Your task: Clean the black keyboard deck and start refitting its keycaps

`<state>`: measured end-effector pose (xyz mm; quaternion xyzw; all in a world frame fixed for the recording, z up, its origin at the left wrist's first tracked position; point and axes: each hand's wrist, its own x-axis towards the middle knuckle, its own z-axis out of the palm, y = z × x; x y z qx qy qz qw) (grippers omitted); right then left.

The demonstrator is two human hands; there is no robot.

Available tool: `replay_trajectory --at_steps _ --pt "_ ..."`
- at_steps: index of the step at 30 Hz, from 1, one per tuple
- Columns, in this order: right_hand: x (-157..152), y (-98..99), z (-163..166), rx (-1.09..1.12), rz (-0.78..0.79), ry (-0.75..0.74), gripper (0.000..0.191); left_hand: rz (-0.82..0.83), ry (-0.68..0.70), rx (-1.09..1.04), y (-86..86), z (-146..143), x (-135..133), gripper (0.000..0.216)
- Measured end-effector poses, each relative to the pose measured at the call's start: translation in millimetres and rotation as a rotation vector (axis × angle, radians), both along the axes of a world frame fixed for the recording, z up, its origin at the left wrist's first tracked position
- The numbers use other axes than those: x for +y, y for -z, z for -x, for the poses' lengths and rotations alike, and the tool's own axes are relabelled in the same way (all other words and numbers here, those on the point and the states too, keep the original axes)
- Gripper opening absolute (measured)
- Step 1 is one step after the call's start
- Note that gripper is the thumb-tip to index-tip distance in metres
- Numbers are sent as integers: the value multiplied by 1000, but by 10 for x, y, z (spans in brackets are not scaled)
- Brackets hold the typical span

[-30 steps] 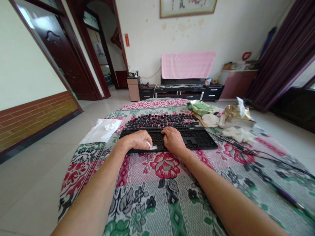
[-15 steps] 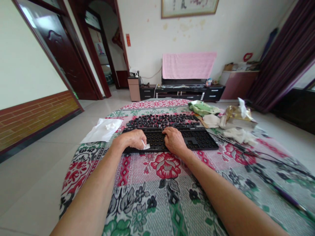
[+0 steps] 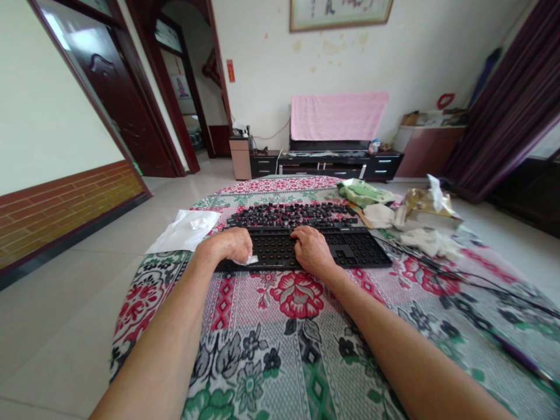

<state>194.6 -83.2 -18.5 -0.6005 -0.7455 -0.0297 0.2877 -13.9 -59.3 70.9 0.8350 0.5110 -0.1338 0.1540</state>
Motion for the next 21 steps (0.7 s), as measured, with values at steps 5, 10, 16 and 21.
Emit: replay_trajectory --at_steps 5,10,16,21 --pt "0 9 -5 10 -18 -13 28 -4 -29 -211 -10 96 81 28" --pt "3 6 -15 62 -67 -49 27 -49 -112 -640 156 52 206 30" --pt "-9 -66 77 346 -151 -155 27 103 -211 -971 287 -99 195 23" --pt "-9 -77 212 625 -21 -213 21 184 -330 -1220 345 -252 159 22"
